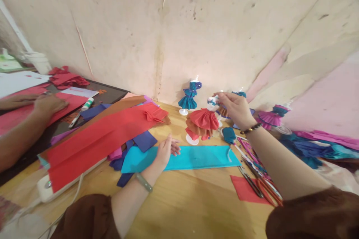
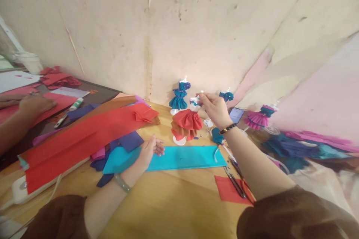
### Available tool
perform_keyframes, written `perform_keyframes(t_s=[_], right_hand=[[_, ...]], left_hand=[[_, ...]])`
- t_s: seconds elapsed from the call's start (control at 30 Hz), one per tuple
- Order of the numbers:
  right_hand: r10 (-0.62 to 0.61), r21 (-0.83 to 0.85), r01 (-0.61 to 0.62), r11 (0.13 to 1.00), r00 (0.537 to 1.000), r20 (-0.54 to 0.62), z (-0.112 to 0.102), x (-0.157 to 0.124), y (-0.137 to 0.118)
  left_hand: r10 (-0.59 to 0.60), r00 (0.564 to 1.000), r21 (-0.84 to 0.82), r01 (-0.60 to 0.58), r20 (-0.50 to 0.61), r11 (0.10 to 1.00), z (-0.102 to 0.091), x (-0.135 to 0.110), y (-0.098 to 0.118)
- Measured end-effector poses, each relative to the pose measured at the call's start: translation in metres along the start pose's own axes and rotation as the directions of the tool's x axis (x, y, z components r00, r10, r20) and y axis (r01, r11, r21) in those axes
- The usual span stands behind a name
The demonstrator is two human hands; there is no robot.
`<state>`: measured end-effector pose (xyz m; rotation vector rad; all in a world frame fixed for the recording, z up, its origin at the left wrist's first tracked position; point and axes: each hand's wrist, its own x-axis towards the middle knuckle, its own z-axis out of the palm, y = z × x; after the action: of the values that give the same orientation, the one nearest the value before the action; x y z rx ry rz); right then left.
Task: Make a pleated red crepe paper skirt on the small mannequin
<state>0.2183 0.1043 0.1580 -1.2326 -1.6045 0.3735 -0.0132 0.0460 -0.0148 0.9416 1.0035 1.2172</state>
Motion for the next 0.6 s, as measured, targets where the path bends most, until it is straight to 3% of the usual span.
perform_keyframes(t_s=[0.27,0.6], right_hand=[[0.017,-0.047,-0.019,0.999,0.999,-0.037,-0.021,-0.026,-0.010],[-0.054,0.024,0.054,0.998,0.999,-0.010,0.008,-0.031,-0.018]], left_hand=[[0.027,1.000,0.008,-0.027,-0.005,1.000,-0.001,0.001,-0.003],[0.040,0.999,0.023,-0.040,-0.020,0.999,-0.003,0.003,-0.006]])
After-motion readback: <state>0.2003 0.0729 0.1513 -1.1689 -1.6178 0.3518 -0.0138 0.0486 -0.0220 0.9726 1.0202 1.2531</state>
